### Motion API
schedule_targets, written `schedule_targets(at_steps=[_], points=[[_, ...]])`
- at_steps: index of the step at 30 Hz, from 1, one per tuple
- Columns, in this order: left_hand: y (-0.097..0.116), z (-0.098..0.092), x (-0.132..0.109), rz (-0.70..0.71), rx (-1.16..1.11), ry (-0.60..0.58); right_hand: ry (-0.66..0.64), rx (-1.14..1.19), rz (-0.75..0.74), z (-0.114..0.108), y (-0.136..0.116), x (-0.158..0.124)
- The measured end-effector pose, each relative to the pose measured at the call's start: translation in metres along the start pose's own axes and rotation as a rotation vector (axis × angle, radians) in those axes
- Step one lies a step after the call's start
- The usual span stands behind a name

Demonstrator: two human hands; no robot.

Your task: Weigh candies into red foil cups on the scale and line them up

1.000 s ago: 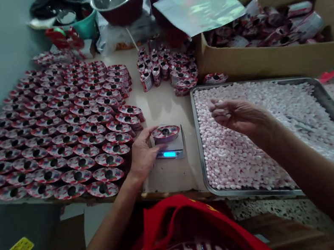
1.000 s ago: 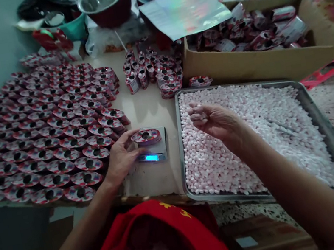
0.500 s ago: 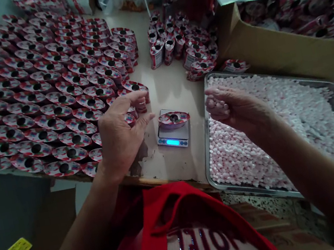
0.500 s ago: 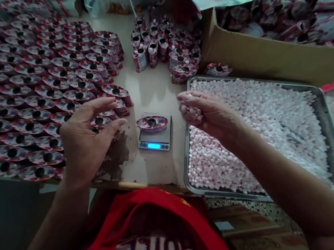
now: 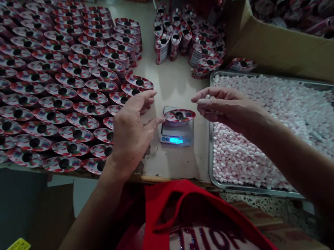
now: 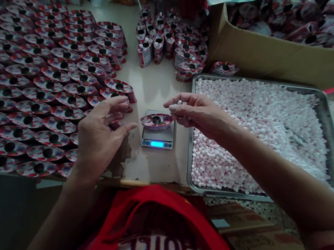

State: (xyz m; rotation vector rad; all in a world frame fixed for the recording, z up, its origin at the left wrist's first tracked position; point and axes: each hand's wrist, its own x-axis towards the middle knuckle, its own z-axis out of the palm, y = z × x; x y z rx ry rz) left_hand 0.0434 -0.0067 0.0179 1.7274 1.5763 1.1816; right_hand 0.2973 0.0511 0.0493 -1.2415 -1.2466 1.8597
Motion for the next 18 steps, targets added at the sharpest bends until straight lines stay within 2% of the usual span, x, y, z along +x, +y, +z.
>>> schedule_targets(at_steps=[10, 18], points=[[-0.013, 0.023, -0.001, -0.017, 0.092, -0.169, -0.029, -0.092, -0.023, 0.008, -0.001, 0.008], [-0.013, 0.02, -0.006, -0.034, 0.096, -0.189, -0.15, -0.495, -0.118, 0.018, 0.009, 0.023]])
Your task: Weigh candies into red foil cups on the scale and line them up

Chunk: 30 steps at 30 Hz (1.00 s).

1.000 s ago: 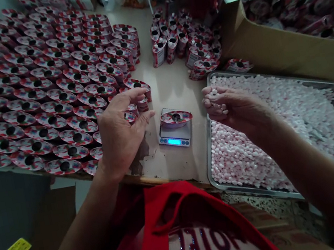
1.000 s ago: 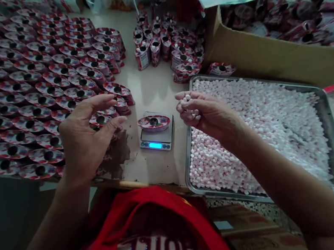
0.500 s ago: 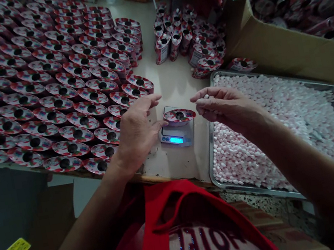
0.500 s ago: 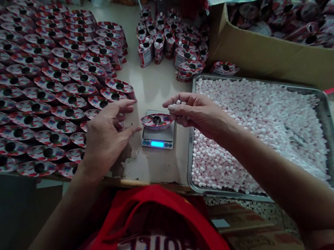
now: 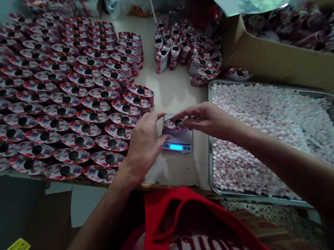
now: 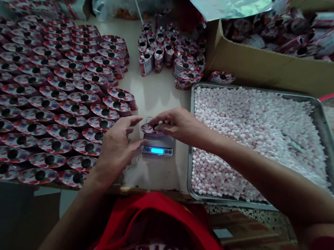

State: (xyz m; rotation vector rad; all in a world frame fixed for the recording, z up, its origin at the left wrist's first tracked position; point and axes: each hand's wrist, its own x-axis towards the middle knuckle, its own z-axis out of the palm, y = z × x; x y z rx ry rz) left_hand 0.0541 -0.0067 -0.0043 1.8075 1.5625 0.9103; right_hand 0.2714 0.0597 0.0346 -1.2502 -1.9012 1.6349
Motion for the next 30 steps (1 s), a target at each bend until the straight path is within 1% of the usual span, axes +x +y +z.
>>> schedule_targets(at_steps=[5, 7, 8, 10, 12, 14, 16, 17, 18, 20, 21, 23, 25, 26, 27, 28, 29, 30], points=[[0.003, -0.003, 0.0, 0.017, 0.039, -0.018, -0.009, -0.301, -0.071, 0.0, -0.003, 0.0], [0.002, -0.003, 0.001, 0.022, 0.051, -0.016, 0.007, -0.347, -0.075, 0.002, -0.007, -0.004], [0.001, -0.002, 0.003, 0.026, 0.056, -0.016, 0.025, -0.318, -0.069, 0.001, -0.009, -0.006], [0.001, 0.002, 0.007, 0.042, 0.086, -0.019, 0.069, -0.14, -0.031, -0.006, -0.013, -0.008], [0.005, 0.01, 0.014, 0.076, 0.147, -0.055, 0.125, 0.172, 0.027, -0.021, -0.015, -0.009], [0.014, 0.02, 0.02, 0.126, 0.228, -0.146, 0.18, 0.501, 0.09, -0.044, -0.014, -0.007], [0.026, 0.026, 0.026, 0.177, 0.316, -0.248, 0.207, 0.74, 0.135, -0.069, -0.009, -0.002], [0.033, 0.027, 0.031, 0.197, 0.358, -0.276, 0.213, 0.807, 0.149, -0.08, -0.005, 0.001], [0.04, 0.025, 0.037, 0.213, 0.397, -0.28, 0.22, 0.838, 0.154, -0.089, 0.0, 0.004], [0.052, 0.015, 0.058, 0.239, 0.441, -0.234, 0.222, 0.835, 0.149, -0.102, 0.009, 0.014], [0.056, 0.007, 0.073, 0.254, 0.445, -0.203, 0.215, 0.812, 0.141, -0.106, 0.013, 0.02], [0.056, -0.013, 0.112, 0.289, 0.425, -0.163, 0.206, 0.731, 0.094, -0.109, 0.018, 0.036], [0.045, -0.033, 0.157, 0.294, 0.385, -0.158, 0.249, 0.571, 0.012, -0.11, 0.017, 0.057], [0.035, -0.042, 0.177, 0.269, 0.358, -0.18, 0.303, 0.427, -0.033, -0.11, 0.014, 0.068], [0.022, -0.05, 0.195, 0.254, 0.321, -0.233, 0.37, 0.224, -0.073, -0.11, 0.01, 0.08], [0.008, -0.057, 0.209, 0.242, 0.282, -0.287, 0.429, -0.051, -0.095, -0.11, 0.005, 0.093], [-0.008, -0.063, 0.218, 0.229, 0.249, -0.35, 0.472, -0.362, -0.1, -0.111, 0.0, 0.106], [-0.022, -0.068, 0.224, 0.222, 0.238, -0.391, 0.488, -0.663, -0.093, -0.112, -0.005, 0.118]])
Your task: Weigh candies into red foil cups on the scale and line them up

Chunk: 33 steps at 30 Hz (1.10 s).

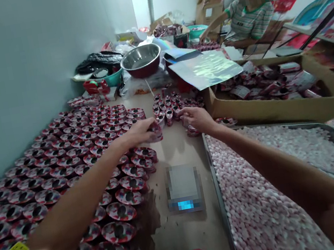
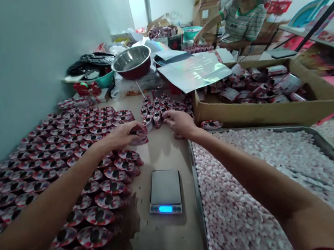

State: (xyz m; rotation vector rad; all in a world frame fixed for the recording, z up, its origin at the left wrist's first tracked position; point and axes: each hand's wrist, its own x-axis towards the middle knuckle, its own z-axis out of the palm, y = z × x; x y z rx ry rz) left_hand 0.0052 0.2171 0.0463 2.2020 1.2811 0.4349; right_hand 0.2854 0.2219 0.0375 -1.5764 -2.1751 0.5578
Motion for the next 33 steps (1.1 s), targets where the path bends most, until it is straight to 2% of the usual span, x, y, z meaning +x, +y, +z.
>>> schedule_targets(at_steps=[1, 3, 7, 11, 14, 16, 18, 20, 23, 26, 28, 31, 33], points=[[-0.014, -0.001, -0.002, 0.0, -0.008, -0.033, -0.009, -0.24, -0.05, 0.002, -0.004, 0.012], [-0.036, 0.001, -0.011, 0.008, -0.014, -0.084, -0.079, -0.504, -0.117, 0.006, -0.007, 0.036], [-0.049, 0.003, -0.021, 0.018, -0.09, -0.159, -0.233, -0.632, -0.223, 0.012, -0.005, 0.076], [-0.045, 0.0, -0.003, -0.001, -0.051, -0.044, -0.356, -0.737, -0.307, 0.013, -0.005, 0.099], [-0.04, -0.006, 0.008, 0.031, 0.108, 0.055, -0.399, -0.774, -0.331, 0.01, -0.014, 0.094], [-0.035, -0.013, 0.003, 0.062, 0.186, 0.125, -0.397, -0.796, -0.349, 0.005, -0.024, 0.075], [-0.027, -0.022, -0.012, 0.075, 0.224, 0.179, -0.378, -0.796, -0.362, -0.002, -0.038, 0.043], [-0.016, -0.031, -0.032, 0.063, 0.253, 0.183, -0.375, -0.743, -0.363, -0.01, -0.054, 0.002], [0.0, -0.034, -0.064, 0.04, 0.261, 0.135, -0.454, -0.632, -0.322, -0.015, -0.077, -0.065], [0.014, -0.023, -0.091, 0.069, 0.243, 0.105, -0.548, -0.622, -0.209, -0.004, -0.098, -0.122], [0.023, -0.011, -0.106, 0.109, 0.231, 0.085, -0.566, -0.637, -0.128, 0.01, -0.109, -0.148], [0.035, 0.005, -0.128, 0.147, 0.218, 0.053, -0.53, -0.635, -0.042, 0.028, -0.118, -0.172], [0.041, 0.012, -0.142, 0.157, 0.218, 0.024, -0.467, -0.584, -0.008, 0.031, -0.116, -0.181]])
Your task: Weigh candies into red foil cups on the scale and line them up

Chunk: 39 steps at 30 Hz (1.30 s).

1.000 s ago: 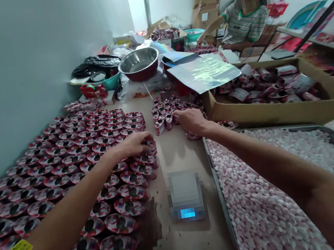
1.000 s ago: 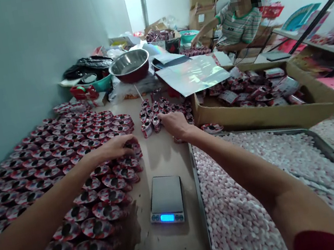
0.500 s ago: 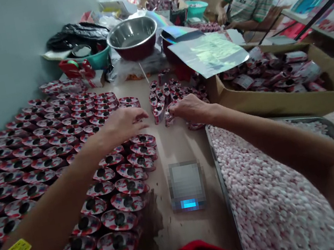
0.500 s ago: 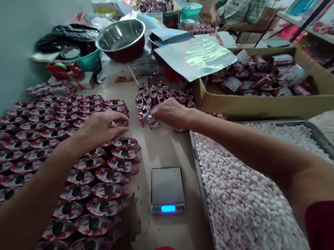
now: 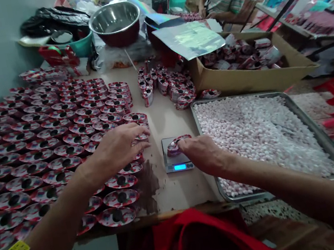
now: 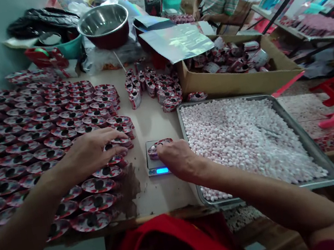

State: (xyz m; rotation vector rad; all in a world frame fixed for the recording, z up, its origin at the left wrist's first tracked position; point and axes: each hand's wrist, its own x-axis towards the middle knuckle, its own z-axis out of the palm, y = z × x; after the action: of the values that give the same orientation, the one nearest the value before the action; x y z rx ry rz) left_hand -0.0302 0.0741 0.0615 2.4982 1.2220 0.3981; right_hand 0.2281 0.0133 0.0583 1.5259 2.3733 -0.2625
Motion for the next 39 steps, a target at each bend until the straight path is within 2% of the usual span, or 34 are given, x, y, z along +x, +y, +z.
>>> schedule_targets(at_steps=[2, 3, 6, 9, 11, 13, 16, 20, 25, 30, 36, 39], points=[[0.007, 0.003, -0.012, 0.009, -0.002, -0.02, 0.11, 0.174, 0.061, 0.003, 0.011, -0.007], [0.011, 0.005, -0.018, 0.01, -0.002, -0.021, 0.178, 0.337, 0.095, 0.003, 0.02, -0.011], [0.027, 0.014, -0.031, -0.003, -0.004, 0.044, 0.309, 1.081, 0.222, 0.0, 0.06, -0.02], [0.05, 0.035, -0.04, -0.068, -0.079, 0.171, 0.237, 1.767, 0.375, -0.002, 0.094, -0.021], [0.065, 0.056, -0.043, -0.156, -0.181, 0.27, 0.13, 1.986, 0.461, 0.0, 0.103, -0.019], [0.078, 0.08, -0.045, -0.259, -0.318, 0.357, 0.037, 2.053, 0.51, 0.002, 0.102, -0.016], [0.087, 0.112, -0.047, -0.409, -0.542, 0.44, -0.048, 2.065, 0.503, 0.004, 0.093, -0.012], [0.084, 0.137, -0.045, -0.49, -0.699, 0.51, -0.131, 2.051, 0.454, 0.004, 0.088, -0.005], [0.073, 0.146, -0.035, -0.462, -0.768, 0.529, -0.169, 2.032, 0.378, 0.005, 0.091, 0.001], [0.071, 0.153, -0.023, -0.436, -0.734, 0.522, -0.173, 2.029, 0.313, 0.003, 0.089, -0.004], [0.081, 0.152, -0.02, -0.479, -0.693, 0.516, -0.045, 1.984, 0.442, 0.001, 0.086, -0.004], [0.085, 0.151, -0.018, -0.506, -0.699, 0.514, -0.058, 1.974, 0.393, 0.0, 0.085, -0.002]])
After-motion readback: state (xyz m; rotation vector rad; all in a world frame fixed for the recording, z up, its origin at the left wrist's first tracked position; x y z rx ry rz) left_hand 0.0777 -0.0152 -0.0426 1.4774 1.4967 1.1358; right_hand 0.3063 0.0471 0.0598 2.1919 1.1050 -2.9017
